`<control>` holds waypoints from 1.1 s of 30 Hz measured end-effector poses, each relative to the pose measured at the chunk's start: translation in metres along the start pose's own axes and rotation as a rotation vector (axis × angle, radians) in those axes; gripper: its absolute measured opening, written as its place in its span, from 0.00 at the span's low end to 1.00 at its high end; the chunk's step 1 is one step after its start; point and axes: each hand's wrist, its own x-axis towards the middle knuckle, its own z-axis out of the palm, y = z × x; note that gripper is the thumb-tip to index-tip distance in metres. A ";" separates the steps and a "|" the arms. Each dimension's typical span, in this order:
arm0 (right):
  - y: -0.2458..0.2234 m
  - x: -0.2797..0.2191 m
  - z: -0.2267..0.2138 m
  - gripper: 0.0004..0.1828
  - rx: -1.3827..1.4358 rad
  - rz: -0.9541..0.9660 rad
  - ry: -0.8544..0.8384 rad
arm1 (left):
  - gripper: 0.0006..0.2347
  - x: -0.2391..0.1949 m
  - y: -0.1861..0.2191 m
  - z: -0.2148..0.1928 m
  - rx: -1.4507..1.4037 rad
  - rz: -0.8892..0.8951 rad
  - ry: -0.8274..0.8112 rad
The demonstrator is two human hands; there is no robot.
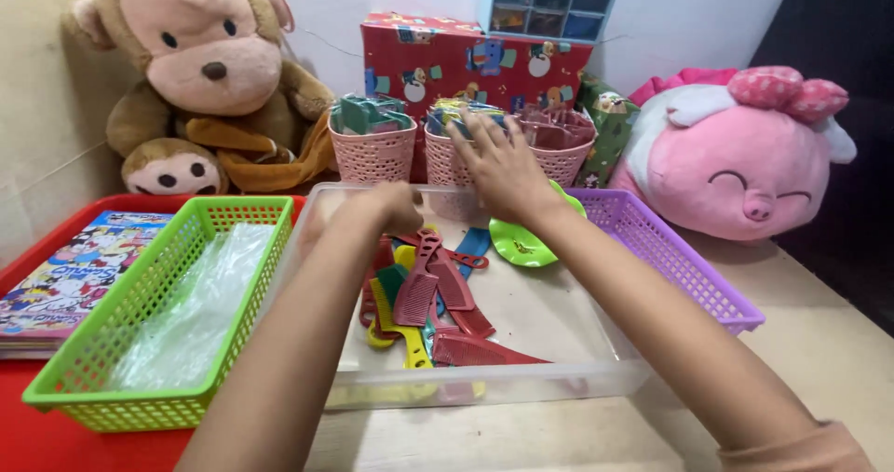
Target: Organizing small plastic toy accessories like combs and scissors into a bowl and tray
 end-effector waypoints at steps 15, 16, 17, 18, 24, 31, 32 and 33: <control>-0.085 0.011 -0.027 0.32 0.506 0.126 -1.142 | 0.32 -0.089 0.006 -0.012 0.062 -0.196 -0.328; -0.088 0.009 -0.023 0.32 0.505 0.127 -1.142 | 0.32 -0.089 0.007 -0.012 0.062 -0.195 -0.327; -0.091 0.007 -0.019 0.26 0.621 0.179 -1.081 | 0.33 -0.089 0.007 -0.012 0.058 -0.199 -0.321; -0.092 0.005 -0.016 0.21 0.732 0.232 -1.015 | 0.34 -0.088 0.009 -0.013 0.053 -0.201 -0.314; -0.086 -0.006 -0.035 0.25 0.776 0.149 -0.914 | 0.39 -0.082 0.009 -0.008 0.026 -0.228 -0.276; -0.099 -0.003 -0.082 0.56 0.928 0.203 -0.803 | 0.37 -0.025 -0.025 0.028 -0.097 -0.281 -0.131; -0.101 0.000 -0.091 0.60 0.938 0.150 -0.807 | 0.32 -0.035 -0.023 0.020 -0.134 -0.273 -0.034; -0.104 0.002 -0.100 0.64 0.948 0.097 -0.810 | 0.27 -0.046 -0.022 0.012 -0.171 -0.264 0.063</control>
